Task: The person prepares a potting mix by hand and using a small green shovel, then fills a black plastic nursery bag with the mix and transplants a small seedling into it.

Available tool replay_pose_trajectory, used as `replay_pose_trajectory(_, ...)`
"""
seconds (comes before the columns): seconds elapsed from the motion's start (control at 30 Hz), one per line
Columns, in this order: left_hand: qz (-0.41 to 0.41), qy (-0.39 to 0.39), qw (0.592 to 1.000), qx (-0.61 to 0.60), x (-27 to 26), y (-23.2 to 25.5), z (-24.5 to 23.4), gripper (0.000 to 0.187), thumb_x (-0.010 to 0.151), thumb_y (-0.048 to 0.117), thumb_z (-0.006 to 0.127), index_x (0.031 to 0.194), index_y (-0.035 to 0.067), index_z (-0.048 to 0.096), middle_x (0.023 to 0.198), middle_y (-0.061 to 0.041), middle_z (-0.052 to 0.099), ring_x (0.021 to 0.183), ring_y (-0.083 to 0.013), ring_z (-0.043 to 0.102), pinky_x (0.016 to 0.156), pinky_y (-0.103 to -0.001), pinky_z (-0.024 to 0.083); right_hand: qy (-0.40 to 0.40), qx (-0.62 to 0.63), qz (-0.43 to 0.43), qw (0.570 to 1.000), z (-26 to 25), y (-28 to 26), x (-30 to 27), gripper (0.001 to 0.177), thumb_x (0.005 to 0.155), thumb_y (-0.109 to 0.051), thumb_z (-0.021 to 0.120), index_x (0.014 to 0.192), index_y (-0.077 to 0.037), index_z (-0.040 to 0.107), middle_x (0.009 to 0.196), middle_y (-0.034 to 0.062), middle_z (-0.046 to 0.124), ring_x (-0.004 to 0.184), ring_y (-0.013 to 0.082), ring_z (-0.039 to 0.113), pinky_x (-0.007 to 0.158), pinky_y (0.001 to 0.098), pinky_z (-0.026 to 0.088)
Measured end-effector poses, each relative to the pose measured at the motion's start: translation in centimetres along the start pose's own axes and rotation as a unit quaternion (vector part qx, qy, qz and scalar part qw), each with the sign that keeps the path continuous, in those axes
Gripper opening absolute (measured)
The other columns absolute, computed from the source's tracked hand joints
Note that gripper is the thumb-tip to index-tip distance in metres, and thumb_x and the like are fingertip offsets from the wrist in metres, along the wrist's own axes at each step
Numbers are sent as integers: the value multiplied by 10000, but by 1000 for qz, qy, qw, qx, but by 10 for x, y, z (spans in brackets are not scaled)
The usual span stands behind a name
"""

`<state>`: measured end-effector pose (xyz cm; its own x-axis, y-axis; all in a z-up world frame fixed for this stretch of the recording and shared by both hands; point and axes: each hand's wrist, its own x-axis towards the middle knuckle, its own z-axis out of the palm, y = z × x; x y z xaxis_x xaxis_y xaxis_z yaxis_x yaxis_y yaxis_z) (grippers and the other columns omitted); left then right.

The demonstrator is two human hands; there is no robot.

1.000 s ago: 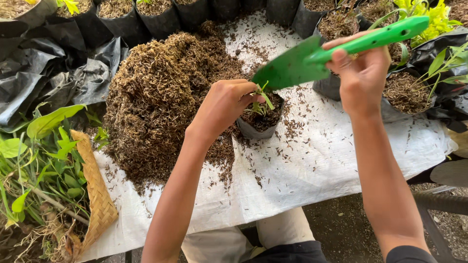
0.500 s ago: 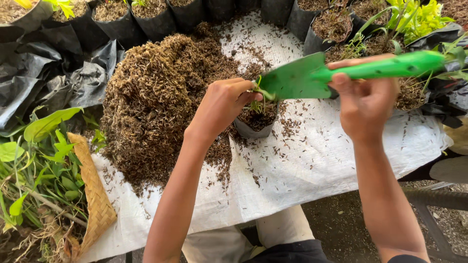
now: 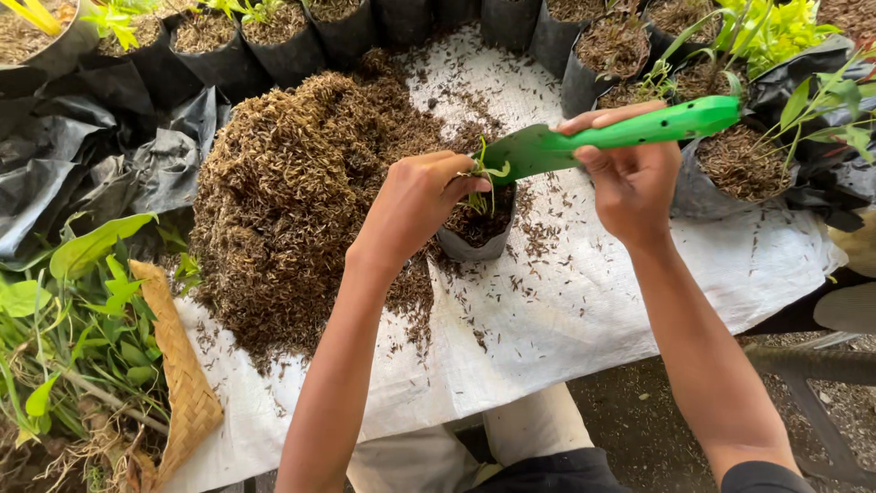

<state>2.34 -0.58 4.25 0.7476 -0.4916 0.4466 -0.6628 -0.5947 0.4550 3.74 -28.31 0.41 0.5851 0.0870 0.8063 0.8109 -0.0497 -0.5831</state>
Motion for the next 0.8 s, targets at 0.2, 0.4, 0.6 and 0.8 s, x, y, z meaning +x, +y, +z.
replay_pose_trajectory(0.2, 23, -1, 1000, -8, 3, -8, 5, 242, 1071, 234, 753, 926, 41, 767, 855, -50, 773, 695, -155, 721, 641, -344, 593, 15, -9, 131, 991, 3, -9, 5, 193, 1178, -144, 705, 1209, -1, 579, 1168, 202, 740, 1040, 279, 762, 815, 341, 673)
replay_pose_trajectory(0.4, -3, 2, 1000, 15, -1, -15, 3, 303, 1084, 265, 750, 897, 30, 713, 823, -59, 732, 689, -194, 675, 626, -398, 510, 153, -98, 125, 975, -6, -56, 0, 214, 1236, -33, 686, 1336, 21, 506, 1204, 267, 735, 1100, 376, 791, 845, 475, 768)
replay_pose_trajectory(0.6, 8, -2, 1000, 9, 4, -15, 2, 242, 1043, 163, 809, 857, 28, 731, 836, -67, 772, 740, -201, 749, 691, -389, 566, 73, -202, 136, 967, 15, -84, -10, 154, 1151, -11, 766, 1198, 100, 671, 1120, 228, 781, 981, 304, 804, 891, 396, 721)
replay_pose_trajectory(0.8, -16, -17, 999, 35, 5, -13, 8, 431, 1092, 281, 764, 776, 68, 562, 741, -31, 643, 615, -179, 577, 617, -410, 464, 113, -217, 173, 954, 22, -94, -21, 188, 1148, -72, 771, 1190, 64, 648, 1120, 193, 796, 890, 234, 782, 739, 303, 629)
